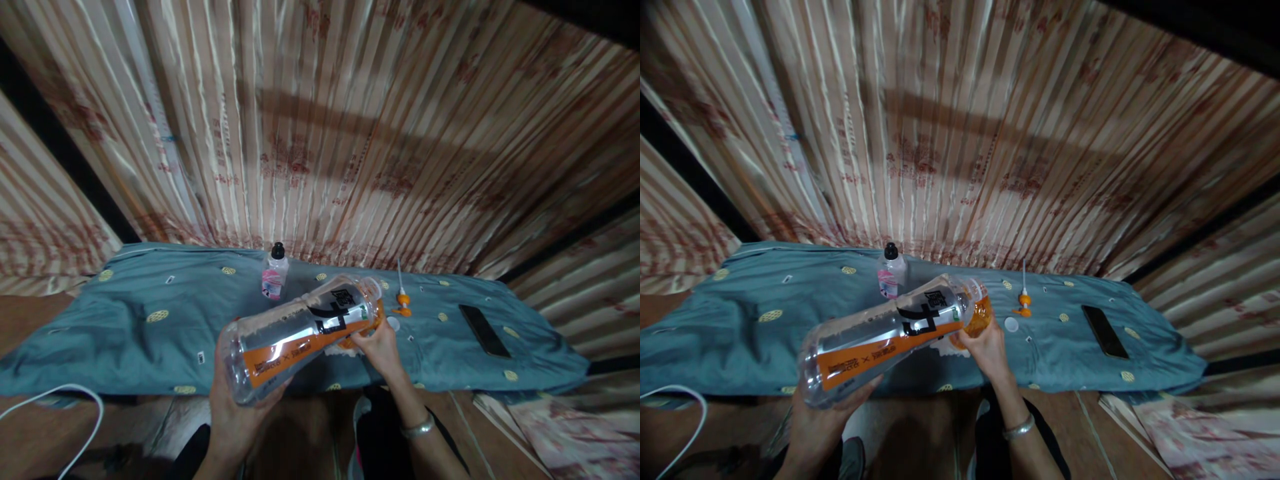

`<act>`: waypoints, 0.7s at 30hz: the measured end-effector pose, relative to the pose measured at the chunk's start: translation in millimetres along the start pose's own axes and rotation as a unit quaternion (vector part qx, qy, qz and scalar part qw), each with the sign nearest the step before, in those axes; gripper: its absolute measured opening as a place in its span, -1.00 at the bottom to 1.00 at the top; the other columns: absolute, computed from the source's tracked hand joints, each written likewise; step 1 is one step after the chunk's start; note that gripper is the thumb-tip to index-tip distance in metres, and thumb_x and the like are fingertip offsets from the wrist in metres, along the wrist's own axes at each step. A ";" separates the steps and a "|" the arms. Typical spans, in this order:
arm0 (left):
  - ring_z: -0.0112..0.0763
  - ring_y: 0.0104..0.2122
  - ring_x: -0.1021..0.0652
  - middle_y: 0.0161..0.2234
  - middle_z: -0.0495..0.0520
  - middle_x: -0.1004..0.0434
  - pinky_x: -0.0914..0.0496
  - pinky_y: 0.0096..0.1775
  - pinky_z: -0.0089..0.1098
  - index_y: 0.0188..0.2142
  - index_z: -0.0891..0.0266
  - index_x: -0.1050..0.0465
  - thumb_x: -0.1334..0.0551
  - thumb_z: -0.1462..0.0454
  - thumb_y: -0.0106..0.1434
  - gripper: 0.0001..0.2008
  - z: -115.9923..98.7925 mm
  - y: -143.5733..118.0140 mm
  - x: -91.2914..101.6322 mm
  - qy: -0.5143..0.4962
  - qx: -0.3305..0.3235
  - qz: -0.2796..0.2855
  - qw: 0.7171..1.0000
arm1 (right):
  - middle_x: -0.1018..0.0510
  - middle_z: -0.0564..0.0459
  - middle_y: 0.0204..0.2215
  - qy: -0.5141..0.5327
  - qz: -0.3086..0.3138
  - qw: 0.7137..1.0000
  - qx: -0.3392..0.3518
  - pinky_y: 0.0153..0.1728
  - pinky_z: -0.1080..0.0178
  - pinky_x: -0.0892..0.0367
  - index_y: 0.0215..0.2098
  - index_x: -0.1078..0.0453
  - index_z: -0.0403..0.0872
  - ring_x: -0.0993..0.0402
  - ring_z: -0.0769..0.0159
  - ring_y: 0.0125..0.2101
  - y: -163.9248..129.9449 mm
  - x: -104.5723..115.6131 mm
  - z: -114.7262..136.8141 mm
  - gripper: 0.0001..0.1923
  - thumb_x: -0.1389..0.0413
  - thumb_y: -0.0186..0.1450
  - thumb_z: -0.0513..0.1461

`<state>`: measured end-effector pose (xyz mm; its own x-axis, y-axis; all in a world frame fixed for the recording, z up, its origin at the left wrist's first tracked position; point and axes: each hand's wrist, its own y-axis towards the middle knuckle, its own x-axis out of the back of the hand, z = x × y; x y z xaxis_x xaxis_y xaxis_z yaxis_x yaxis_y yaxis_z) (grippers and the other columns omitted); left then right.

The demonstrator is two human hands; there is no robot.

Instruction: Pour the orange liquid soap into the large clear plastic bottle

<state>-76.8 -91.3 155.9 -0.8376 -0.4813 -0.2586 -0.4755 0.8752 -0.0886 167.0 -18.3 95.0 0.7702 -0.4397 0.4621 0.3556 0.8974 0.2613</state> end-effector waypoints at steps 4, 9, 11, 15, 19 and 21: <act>0.22 0.03 -0.63 0.00 0.08 -0.66 -0.56 0.01 0.19 0.11 -0.04 -0.49 -0.66 0.17 -0.37 -0.04 1.6 1.6 1.1 -0.013 0.019 0.000 1.000 | -0.75 -0.04 -0.31 -0.003 0.000 1.000 0.004 -0.25 0.10 -0.61 -0.09 -0.42 -0.04 -0.73 -0.01 -0.31 -0.2 0.2 0.7 -0.49 -0.25 0.00 -0.07; 0.20 0.01 -0.65 -0.01 0.06 -0.66 -0.59 -0.02 0.15 0.19 -0.06 -0.44 -0.67 0.18 -0.37 0.05 3.3 1.2 1.1 -0.023 0.024 -0.002 0.999 | -0.75 -0.05 -0.29 -0.002 0.001 1.000 0.003 -0.25 0.10 -0.61 -0.04 -0.42 -0.05 -0.73 -0.01 -0.30 -0.5 0.5 0.7 -0.44 -0.24 0.00 -0.07; 0.14 -0.02 -0.66 0.00 0.05 -0.66 -0.58 0.00 0.11 0.20 -0.05 -0.43 -0.67 0.18 -0.35 0.05 2.3 -0.2 0.5 -0.023 0.019 -0.003 1.000 | -0.75 -0.05 -0.29 -0.002 0.000 1.000 0.004 -0.24 0.10 -0.62 -0.04 -0.43 -0.05 -0.73 -0.02 -0.30 -0.4 0.6 1.0 -0.45 -0.24 -0.01 -0.07; 0.08 -0.11 -0.69 -0.04 0.03 -0.69 -0.66 -0.15 -0.02 0.17 -0.06 -0.45 -0.67 0.25 -0.41 0.06 -1.7 -2.3 0.6 -0.031 0.027 0.001 0.999 | -0.75 -0.02 -0.31 0.009 0.005 1.000 0.004 -0.25 0.12 -0.62 -0.04 -0.43 -0.06 -0.73 0.00 -0.31 -0.4 0.6 0.9 -0.45 -0.24 0.00 -0.08; 0.08 -0.10 -0.70 -0.02 0.08 -0.68 -0.67 -0.21 -0.05 0.18 -0.05 -0.46 -0.64 0.12 -0.27 -0.05 -0.8 -0.7 2.4 -0.058 0.055 -0.004 0.997 | -0.75 -0.01 -0.31 0.001 0.000 1.000 0.001 -0.26 0.12 -0.61 -0.07 -0.44 -0.03 -0.73 0.00 -0.30 -0.3 0.2 -0.3 -0.49 -0.25 -0.01 -0.10; 0.15 -0.06 -0.68 -0.01 0.10 -0.68 -0.66 -0.18 0.02 0.16 -0.04 -0.48 -0.64 0.12 -0.26 -0.08 1.8 0.7 2.5 -0.051 0.051 -0.006 0.997 | -0.75 -0.02 -0.30 0.001 -0.004 1.000 0.004 -0.24 0.11 -0.61 -0.08 -0.44 -0.03 -0.72 0.00 -0.29 -0.4 0.0 -0.8 -0.49 -0.26 -0.01 -0.10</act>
<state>-78.7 -91.8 153.4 -0.7977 -0.4896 -0.3522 -0.4520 0.8719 -0.1882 167.2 -18.6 94.2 0.7681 -0.4462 0.4592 0.3564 0.8938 0.2722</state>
